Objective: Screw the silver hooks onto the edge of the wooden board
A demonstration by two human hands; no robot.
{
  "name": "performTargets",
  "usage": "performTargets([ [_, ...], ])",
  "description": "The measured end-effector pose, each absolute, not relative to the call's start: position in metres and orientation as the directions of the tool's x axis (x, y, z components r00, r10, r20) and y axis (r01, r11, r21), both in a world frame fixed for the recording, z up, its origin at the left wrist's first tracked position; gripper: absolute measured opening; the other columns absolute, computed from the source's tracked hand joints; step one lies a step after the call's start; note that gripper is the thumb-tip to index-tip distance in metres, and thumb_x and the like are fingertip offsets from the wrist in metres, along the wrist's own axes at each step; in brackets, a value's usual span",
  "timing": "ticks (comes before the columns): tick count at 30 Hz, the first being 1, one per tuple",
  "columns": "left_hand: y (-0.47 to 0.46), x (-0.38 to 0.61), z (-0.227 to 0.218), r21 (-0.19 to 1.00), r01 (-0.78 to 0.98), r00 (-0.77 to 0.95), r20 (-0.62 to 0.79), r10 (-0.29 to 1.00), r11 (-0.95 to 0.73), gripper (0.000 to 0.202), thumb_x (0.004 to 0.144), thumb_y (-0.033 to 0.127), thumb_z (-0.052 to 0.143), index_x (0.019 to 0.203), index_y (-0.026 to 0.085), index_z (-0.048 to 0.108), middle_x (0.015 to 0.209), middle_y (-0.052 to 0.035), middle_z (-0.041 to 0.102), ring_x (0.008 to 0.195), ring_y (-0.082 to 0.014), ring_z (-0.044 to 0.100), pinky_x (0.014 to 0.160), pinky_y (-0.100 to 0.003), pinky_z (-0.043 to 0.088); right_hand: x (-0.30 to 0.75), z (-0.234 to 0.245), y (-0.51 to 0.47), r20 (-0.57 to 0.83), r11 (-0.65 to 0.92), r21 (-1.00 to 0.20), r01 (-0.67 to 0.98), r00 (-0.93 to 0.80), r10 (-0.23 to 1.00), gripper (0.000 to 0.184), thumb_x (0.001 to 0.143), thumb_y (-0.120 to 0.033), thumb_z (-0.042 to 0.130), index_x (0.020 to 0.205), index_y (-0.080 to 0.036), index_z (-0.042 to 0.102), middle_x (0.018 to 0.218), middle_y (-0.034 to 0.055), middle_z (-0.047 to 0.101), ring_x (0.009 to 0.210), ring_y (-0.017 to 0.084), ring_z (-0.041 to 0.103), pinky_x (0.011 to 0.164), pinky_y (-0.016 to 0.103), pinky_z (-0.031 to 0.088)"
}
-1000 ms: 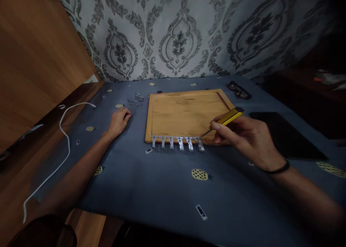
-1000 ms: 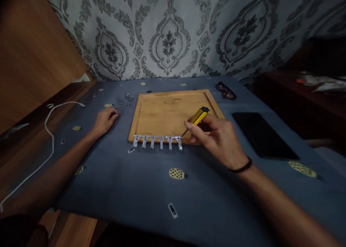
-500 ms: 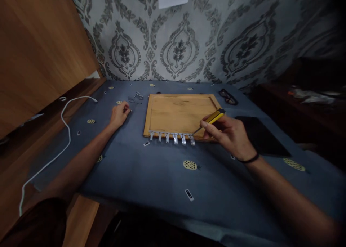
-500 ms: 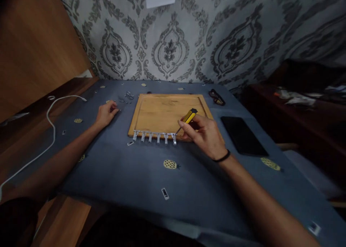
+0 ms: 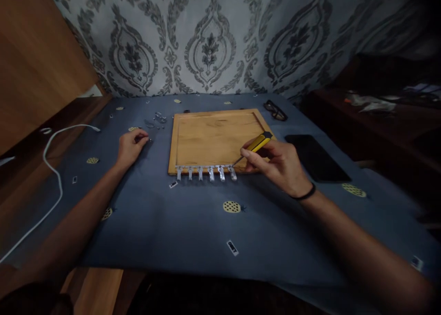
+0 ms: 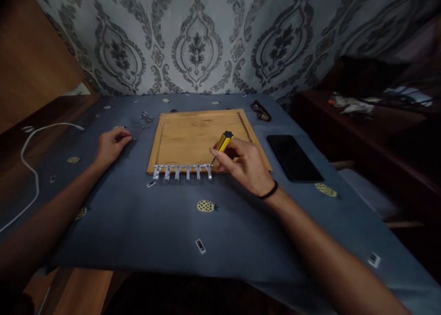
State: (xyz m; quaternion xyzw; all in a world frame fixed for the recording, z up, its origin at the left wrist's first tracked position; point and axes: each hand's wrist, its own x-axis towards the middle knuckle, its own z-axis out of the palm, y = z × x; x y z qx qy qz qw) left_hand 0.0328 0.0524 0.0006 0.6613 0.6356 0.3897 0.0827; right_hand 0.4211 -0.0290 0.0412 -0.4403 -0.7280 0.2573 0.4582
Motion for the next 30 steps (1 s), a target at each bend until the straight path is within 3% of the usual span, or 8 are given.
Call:
performTargets([
  [7,0.034,0.059,0.023,0.666,0.709,-0.038,0.365,0.930,-0.233,0.014,0.077,0.034,0.068,0.084,0.022,0.068,0.084,-0.0012,0.073,0.079,-0.0179,0.066,0.076,-0.029,0.052,0.423,0.040,-0.030,0.469,0.509,-0.748,0.427,-0.203,0.860,0.037,0.088,-0.057,0.070,0.080,-0.020,0.067,0.064,-0.0008,0.067,0.045,0.010,0.062,0.040,0.020,0.048],
  [13,0.016,0.139,0.069,0.704,0.552,0.416,0.230,0.880,-0.446,0.016,0.084,0.035,0.064,0.085,0.019,0.070,0.079,-0.0003,0.073,0.074,-0.0142,0.064,0.067,-0.025,0.048,0.427,0.045,-0.031,0.520,0.566,-0.680,0.466,-0.237,0.821,0.023,0.092,-0.042,0.072,0.078,-0.024,0.068,0.062,-0.0032,0.068,0.049,0.011,0.065,0.046,0.022,0.049],
  [19,0.031,0.201,0.066,0.880,0.386,0.722,-0.101,0.685,-0.277,0.006,0.082,0.018,0.063,0.081,0.015,0.068,0.069,0.0028,0.067,0.062,-0.0090,0.059,0.059,-0.021,0.045,0.432,0.046,-0.031,0.573,0.599,-0.591,0.540,-0.242,0.783,0.022,0.092,-0.027,0.072,0.071,-0.023,0.067,0.068,-0.0032,0.073,0.058,0.010,0.068,0.057,0.024,0.051],
  [22,0.042,0.214,0.060,0.881,0.406,0.794,-0.209,0.570,-0.242,0.009,0.083,0.011,0.062,0.083,0.015,0.069,0.069,0.0035,0.068,0.060,-0.0087,0.060,0.057,-0.020,0.045,0.434,0.042,-0.031,0.591,0.599,-0.570,0.563,-0.226,0.775,0.022,0.089,-0.020,0.073,0.068,-0.023,0.068,0.076,-0.0036,0.076,0.066,0.010,0.070,0.063,0.025,0.052],
  [30,0.057,0.226,0.050,0.859,0.405,0.847,-0.223,0.483,-0.314,0.009,0.084,0.010,0.063,0.082,0.017,0.069,0.071,0.0017,0.068,0.063,-0.0111,0.062,0.057,-0.023,0.042,0.426,0.043,-0.038,0.536,0.513,-0.675,0.530,-0.125,0.835,0.018,0.088,-0.017,0.074,0.072,-0.023,0.070,0.080,-0.0052,0.073,0.064,0.009,0.069,0.059,0.027,0.055],
])
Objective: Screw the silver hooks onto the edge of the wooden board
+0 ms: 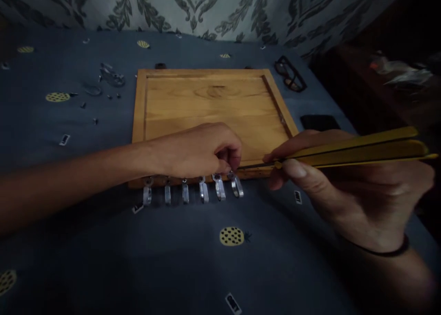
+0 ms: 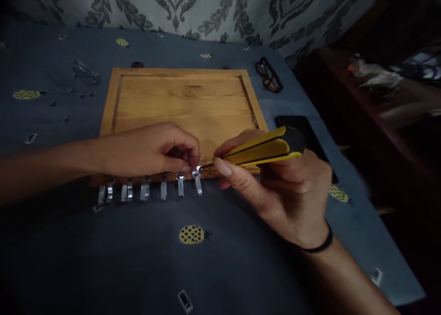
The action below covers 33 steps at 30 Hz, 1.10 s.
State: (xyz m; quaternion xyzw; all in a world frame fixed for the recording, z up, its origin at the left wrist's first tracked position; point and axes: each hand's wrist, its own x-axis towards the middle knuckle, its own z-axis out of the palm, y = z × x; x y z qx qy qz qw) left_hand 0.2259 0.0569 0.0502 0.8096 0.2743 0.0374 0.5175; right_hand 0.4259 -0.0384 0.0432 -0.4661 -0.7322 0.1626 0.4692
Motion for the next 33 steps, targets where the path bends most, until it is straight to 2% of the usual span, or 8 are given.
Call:
performTargets([
  [5,0.061,0.230,0.051,0.835,0.462,0.827,-0.284,0.486,-0.299,0.012,0.081,0.009,0.065,0.090,0.017,0.064,0.081,0.0006,0.071,0.071,-0.0137,0.065,0.060,-0.023,0.044,0.426,0.042,-0.038,0.522,0.496,-0.697,0.518,-0.107,0.846,0.016,0.089,-0.015,0.073,0.075,-0.022,0.071,0.084,-0.0045,0.072,0.061,0.007,0.067,0.052,0.026,0.054],
  [11,0.058,0.237,0.056,0.797,0.523,0.810,-0.357,0.465,-0.301,0.016,0.085,0.008,0.064,0.099,0.015,0.060,0.078,0.0028,0.068,0.068,-0.0110,0.062,0.057,-0.020,0.040,0.431,0.039,-0.037,0.541,0.541,-0.671,0.507,-0.164,0.825,0.019,0.091,-0.018,0.072,0.072,-0.023,0.070,0.081,-0.0044,0.072,0.062,0.009,0.068,0.050,0.027,0.053],
  [15,0.057,0.242,0.057,0.768,0.552,0.790,-0.358,0.498,-0.324,0.019,0.081,0.003,0.066,0.095,0.016,0.061,0.078,0.0024,0.070,0.070,-0.0134,0.063,0.058,-0.023,0.040,0.427,0.043,-0.039,0.519,0.482,-0.698,0.530,-0.089,0.850,0.018,0.089,-0.016,0.073,0.072,-0.022,0.070,0.082,-0.0038,0.073,0.061,0.009,0.066,0.051,0.028,0.051],
  [19,0.058,0.246,0.055,0.755,0.540,0.798,-0.320,0.510,-0.372,0.020,0.079,0.003,0.069,0.089,0.019,0.061,0.077,0.0013,0.070,0.070,-0.0163,0.064,0.058,-0.027,0.040,0.424,0.046,-0.039,0.523,0.498,-0.692,0.523,-0.113,0.845,0.021,0.088,-0.012,0.071,0.071,-0.022,0.070,0.080,-0.0035,0.073,0.060,0.009,0.066,0.052,0.028,0.052],
  [27,0.058,0.250,0.056,0.738,0.586,0.764,-0.366,0.531,-0.334,0.022,0.074,0.000,0.072,0.082,0.018,0.061,0.066,0.0046,0.065,0.067,-0.0156,0.063,0.060,-0.026,0.041,0.429,0.042,-0.039,0.525,0.496,-0.682,0.538,-0.113,0.843,0.012,0.087,-0.018,0.076,0.076,-0.023,0.074,0.082,-0.0032,0.077,0.062,0.011,0.069,0.057,0.030,0.053],
  [33,0.064,0.245,0.056,0.804,0.517,0.809,-0.346,0.476,-0.294,0.010,0.082,0.004,0.061,0.083,0.014,0.062,0.066,0.0028,0.069,0.063,-0.0118,0.063,0.061,-0.021,0.042,0.428,0.043,-0.039,0.505,0.481,-0.689,0.542,-0.116,0.855,0.011,0.089,-0.020,0.074,0.081,-0.027,0.074,0.078,-0.0063,0.075,0.058,0.009,0.067,0.057,0.028,0.051],
])
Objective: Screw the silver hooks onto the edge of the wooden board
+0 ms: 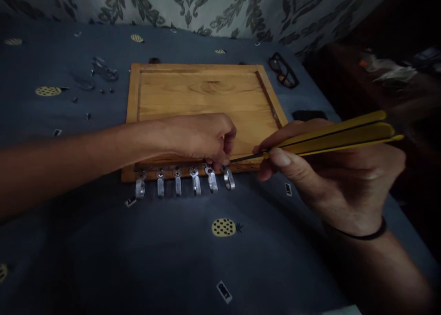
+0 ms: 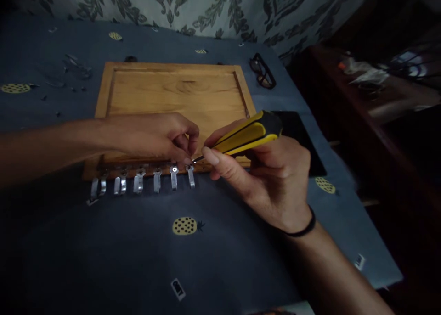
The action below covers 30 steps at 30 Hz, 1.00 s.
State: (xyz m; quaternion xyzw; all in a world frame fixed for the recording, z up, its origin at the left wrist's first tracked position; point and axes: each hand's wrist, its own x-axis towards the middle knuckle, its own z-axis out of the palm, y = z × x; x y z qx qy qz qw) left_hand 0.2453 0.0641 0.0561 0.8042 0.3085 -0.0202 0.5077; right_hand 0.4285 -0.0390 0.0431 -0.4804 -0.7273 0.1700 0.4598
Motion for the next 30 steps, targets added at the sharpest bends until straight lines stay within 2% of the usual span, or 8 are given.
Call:
performTargets([
  [3,0.066,0.236,0.058,0.807,0.495,0.811,-0.296,0.505,-0.321,0.010,0.086,0.009,0.058,0.082,0.015,0.064,0.066,0.0019,0.070,0.061,-0.0118,0.063,0.059,-0.022,0.041,0.429,0.043,-0.037,0.507,0.481,-0.682,0.552,-0.117,0.854,0.009,0.090,-0.027,0.075,0.081,-0.030,0.073,0.072,-0.0060,0.073,0.055,0.013,0.067,0.056,0.031,0.051],
  [6,0.053,0.222,0.060,0.722,0.522,0.751,-0.136,0.646,-0.455,0.010,0.090,0.024,0.064,0.083,0.017,0.067,0.072,0.0006,0.069,0.068,-0.0149,0.064,0.064,-0.026,0.042,0.427,0.044,-0.037,0.510,0.481,-0.676,0.559,-0.116,0.852,0.019,0.090,-0.028,0.074,0.072,-0.029,0.069,0.067,-0.0044,0.071,0.056,0.015,0.068,0.054,0.032,0.052],
  [8,0.034,0.212,0.058,0.599,0.574,0.693,0.009,0.721,-0.559,0.017,0.092,0.036,0.067,0.092,0.019,0.069,0.082,-0.0022,0.070,0.081,-0.0195,0.065,0.074,-0.030,0.045,0.426,0.046,-0.037,0.495,0.476,-0.681,0.557,-0.129,0.859,0.022,0.090,-0.026,0.073,0.069,-0.028,0.068,0.063,-0.0038,0.069,0.055,0.015,0.067,0.053,0.031,0.053],
  [10,0.012,0.207,0.053,0.432,0.624,0.680,0.110,0.725,-0.651,0.030,0.091,0.048,0.069,0.100,0.018,0.069,0.094,-0.0060,0.069,0.096,-0.0252,0.063,0.084,-0.035,0.045,0.425,0.048,-0.037,0.479,0.471,-0.692,0.546,-0.141,0.867,0.023,0.090,-0.025,0.072,0.068,-0.028,0.067,0.067,-0.0028,0.071,0.054,0.014,0.067,0.052,0.029,0.054],
  [12,-0.007,0.207,0.046,0.260,0.675,0.680,0.145,0.719,-0.691,0.038,0.090,0.054,0.070,0.102,0.018,0.069,0.103,-0.0087,0.068,0.106,-0.0298,0.060,0.091,-0.042,0.044,0.424,0.050,-0.037,0.474,0.468,-0.705,0.533,-0.137,0.870,0.021,0.090,-0.027,0.073,0.070,-0.027,0.068,0.073,-0.0021,0.072,0.054,0.012,0.066,0.052,0.028,0.055],
  [15,-0.024,0.213,0.038,0.128,0.703,0.684,0.149,0.714,-0.700,0.047,0.089,0.058,0.071,0.107,0.015,0.070,0.108,-0.0124,0.067,0.111,-0.0332,0.057,0.095,-0.047,0.043,0.423,0.051,-0.036,0.456,0.454,-0.745,0.488,-0.125,0.881,0.016,0.087,-0.034,0.078,0.077,-0.025,0.069,0.073,-0.0033,0.071,0.049,0.010,0.063,0.048,0.026,0.054],
  [21,-0.030,0.226,0.037,0.048,0.720,0.677,0.168,0.716,-0.692,0.053,0.088,0.059,0.072,0.107,0.010,0.073,0.108,-0.0155,0.068,0.114,-0.0357,0.056,0.104,-0.055,0.041,0.423,0.047,-0.035,0.430,0.440,-0.792,0.424,-0.125,0.894,0.023,0.084,-0.045,0.079,0.081,-0.025,0.069,0.065,-0.0047,0.065,0.048,0.011,0.063,0.047,0.026,0.051],
  [30,-0.031,0.233,0.030,0.018,0.723,0.675,0.198,0.711,-0.691,0.046,0.090,0.056,0.071,0.102,0.012,0.074,0.102,-0.0137,0.070,0.106,-0.0323,0.057,0.096,-0.050,0.043,0.428,0.045,-0.035,0.430,0.454,-0.752,0.479,-0.166,0.888,0.028,0.084,-0.054,0.076,0.082,-0.027,0.068,0.063,-0.0049,0.066,0.050,0.013,0.064,0.046,0.027,0.049],
])
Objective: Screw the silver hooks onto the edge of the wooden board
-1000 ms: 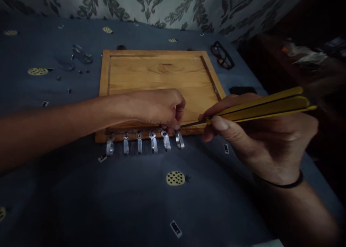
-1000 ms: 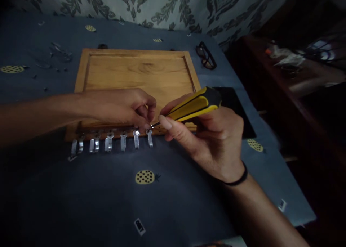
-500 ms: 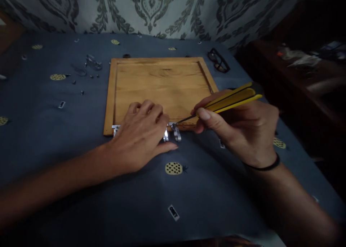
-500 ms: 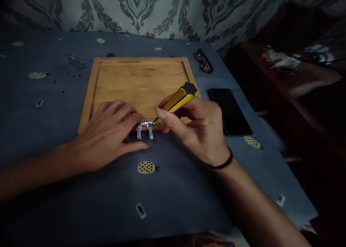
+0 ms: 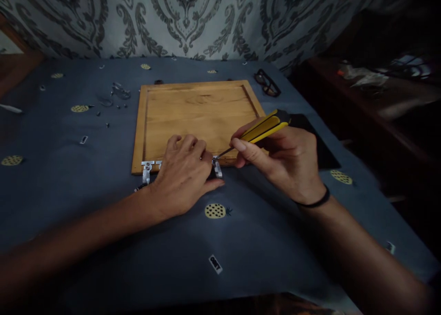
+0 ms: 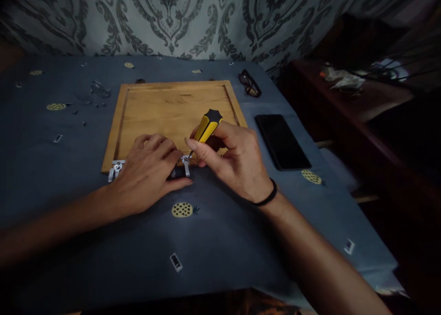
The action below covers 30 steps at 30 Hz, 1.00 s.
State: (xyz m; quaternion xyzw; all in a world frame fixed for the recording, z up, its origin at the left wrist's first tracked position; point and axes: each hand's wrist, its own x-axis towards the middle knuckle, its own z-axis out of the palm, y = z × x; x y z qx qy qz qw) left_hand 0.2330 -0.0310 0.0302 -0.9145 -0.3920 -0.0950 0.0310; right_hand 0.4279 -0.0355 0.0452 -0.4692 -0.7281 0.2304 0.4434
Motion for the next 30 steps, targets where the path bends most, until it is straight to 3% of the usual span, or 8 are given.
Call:
performTargets([
  [8,-0.032,0.233,0.035,0.069,0.738,0.663,0.110,0.740,-0.671,0.050,0.093,0.059,0.065,0.108,0.012,0.074,0.103,-0.0142,0.069,0.107,-0.0342,0.058,0.090,-0.049,0.043,0.429,0.046,-0.035,0.461,0.488,-0.711,0.507,-0.187,0.867,0.027,0.088,-0.050,0.073,0.078,-0.025,0.068,0.065,-0.0025,0.068,0.053,0.013,0.065,0.045,0.025,0.049],
  [15,-0.032,0.235,0.034,0.085,0.732,0.659,0.161,0.735,-0.676,0.037,0.095,0.048,0.067,0.101,0.012,0.073,0.099,-0.0132,0.069,0.104,-0.0327,0.059,0.087,-0.046,0.042,0.429,0.047,-0.036,0.444,0.486,-0.705,0.517,-0.212,0.870,0.034,0.088,-0.053,0.072,0.068,-0.026,0.065,0.068,-0.0021,0.070,0.056,0.013,0.065,0.045,0.025,0.050],
  [20,-0.031,0.235,0.034,0.118,0.736,0.651,0.146,0.745,-0.667,0.032,0.093,0.047,0.071,0.098,0.015,0.073,0.100,-0.0110,0.070,0.108,-0.0313,0.059,0.089,-0.045,0.042,0.424,0.045,-0.037,0.421,0.409,-0.821,0.399,-0.063,0.905,0.026,0.084,-0.050,0.078,0.081,-0.025,0.070,0.067,-0.0036,0.068,0.049,0.011,0.063,0.046,0.025,0.051],
  [24,-0.031,0.235,0.035,0.136,0.742,0.644,0.126,0.754,-0.657,0.030,0.092,0.044,0.072,0.095,0.014,0.073,0.099,-0.0103,0.069,0.108,-0.0312,0.060,0.090,-0.045,0.042,0.419,0.049,-0.039,0.454,0.415,-0.858,0.303,0.066,0.889,0.030,0.084,-0.050,0.078,0.078,-0.023,0.068,0.060,-0.0038,0.065,0.043,0.011,0.061,0.045,0.025,0.051],
  [30,-0.031,0.236,0.036,0.127,0.737,0.649,0.138,0.748,-0.663,0.031,0.092,0.044,0.073,0.095,0.014,0.073,0.099,-0.0104,0.069,0.107,-0.0312,0.060,0.090,-0.046,0.042,0.419,0.050,-0.038,0.460,0.423,-0.838,0.346,0.031,0.887,0.031,0.086,-0.049,0.076,0.076,-0.021,0.068,0.059,-0.0032,0.065,0.044,0.011,0.062,0.044,0.025,0.049],
])
